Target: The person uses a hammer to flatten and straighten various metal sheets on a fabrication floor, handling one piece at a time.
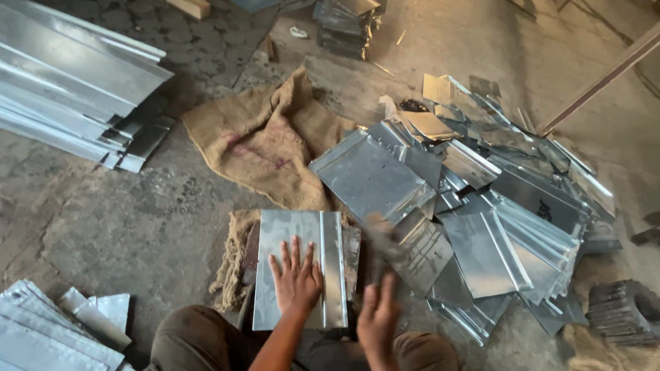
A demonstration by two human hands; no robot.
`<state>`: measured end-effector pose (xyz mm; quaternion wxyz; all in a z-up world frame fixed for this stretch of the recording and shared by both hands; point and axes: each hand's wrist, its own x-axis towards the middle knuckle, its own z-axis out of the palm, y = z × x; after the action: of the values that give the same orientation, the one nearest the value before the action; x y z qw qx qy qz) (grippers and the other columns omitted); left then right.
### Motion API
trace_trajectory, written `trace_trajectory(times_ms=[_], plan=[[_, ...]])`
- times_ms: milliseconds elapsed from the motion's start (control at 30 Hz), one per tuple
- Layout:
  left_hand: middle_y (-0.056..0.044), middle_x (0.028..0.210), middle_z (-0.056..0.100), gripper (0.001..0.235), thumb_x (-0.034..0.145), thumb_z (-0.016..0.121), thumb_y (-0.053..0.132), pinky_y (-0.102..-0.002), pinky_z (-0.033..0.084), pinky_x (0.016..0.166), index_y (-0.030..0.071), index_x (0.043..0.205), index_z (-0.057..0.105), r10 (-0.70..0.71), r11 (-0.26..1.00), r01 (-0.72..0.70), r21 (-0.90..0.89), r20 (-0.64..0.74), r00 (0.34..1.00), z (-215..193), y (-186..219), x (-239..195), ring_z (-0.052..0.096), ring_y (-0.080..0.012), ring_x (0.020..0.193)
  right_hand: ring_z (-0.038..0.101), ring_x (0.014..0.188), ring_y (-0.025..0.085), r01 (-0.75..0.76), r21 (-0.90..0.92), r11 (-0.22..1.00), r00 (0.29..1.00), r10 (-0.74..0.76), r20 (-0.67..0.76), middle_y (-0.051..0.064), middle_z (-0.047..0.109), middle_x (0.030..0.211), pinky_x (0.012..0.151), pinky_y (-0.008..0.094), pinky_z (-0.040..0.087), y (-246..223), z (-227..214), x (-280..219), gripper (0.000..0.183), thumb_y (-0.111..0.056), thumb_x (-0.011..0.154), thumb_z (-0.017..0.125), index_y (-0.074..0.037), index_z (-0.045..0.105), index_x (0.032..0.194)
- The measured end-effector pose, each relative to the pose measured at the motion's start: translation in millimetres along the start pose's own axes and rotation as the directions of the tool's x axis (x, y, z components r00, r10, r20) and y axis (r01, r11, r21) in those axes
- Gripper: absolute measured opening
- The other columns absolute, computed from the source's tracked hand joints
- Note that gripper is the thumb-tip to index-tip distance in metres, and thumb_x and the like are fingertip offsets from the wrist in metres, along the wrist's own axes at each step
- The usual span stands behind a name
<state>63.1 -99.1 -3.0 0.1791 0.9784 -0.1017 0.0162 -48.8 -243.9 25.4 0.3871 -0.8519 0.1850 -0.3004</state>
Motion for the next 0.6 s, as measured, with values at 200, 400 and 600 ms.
trace_trajectory(times_ms=[200, 400, 600], plan=[[-0.005, 0.170, 0.008, 0.059, 0.101, 0.026, 0.043, -0.059, -0.004, 0.123, 0.032, 0.159, 0.027, -0.033, 0.999, 0.033, 0.008, 0.134, 0.990, -1, 2, 5, 0.003, -0.0323, 0.157, 0.075, 0.072, 0.022, 0.173, 0.018, 0.985, 0.971, -0.173, 0.165, 0.021, 0.074, 0.096, 0.056, 0.034, 0.054, -5, -27, -3, 0.049, -0.020, 0.102, 0.058, -0.008, 0.049, 0.149], [-0.006, 0.170, 0.004, 0.061, 0.101, 0.023, 0.043, -0.058, -0.003, 0.122, 0.030, 0.161, 0.022, -0.025, 0.998, 0.019, 0.059, 0.097, 0.995, 3, 3, 25, 0.001, -0.0326, 0.155, 0.053, 0.060, 0.014, 0.068, 0.357, 0.931, 0.997, -0.056, -0.045, 0.012, 0.059, 0.074, 0.054, 0.028, 0.046, -34, -31, -3, 0.058, -0.017, 0.102, 0.057, -0.008, 0.042, 0.157], [-0.004, 0.171, 0.004, 0.061, 0.101, 0.024, 0.041, -0.058, -0.003, 0.123, 0.031, 0.161, 0.021, -0.047, 0.998, 0.040, 0.049, 0.147, 0.988, -11, 8, 22, 0.001, -0.0315, 0.157, 0.065, 0.084, 0.002, 0.054, 0.034, 0.998, 0.973, -0.061, 0.223, -0.009, 0.064, 0.115, 0.062, 0.025, 0.052, 37, 28, 0, 0.060, -0.011, 0.097, 0.065, -0.011, 0.050, 0.155]])
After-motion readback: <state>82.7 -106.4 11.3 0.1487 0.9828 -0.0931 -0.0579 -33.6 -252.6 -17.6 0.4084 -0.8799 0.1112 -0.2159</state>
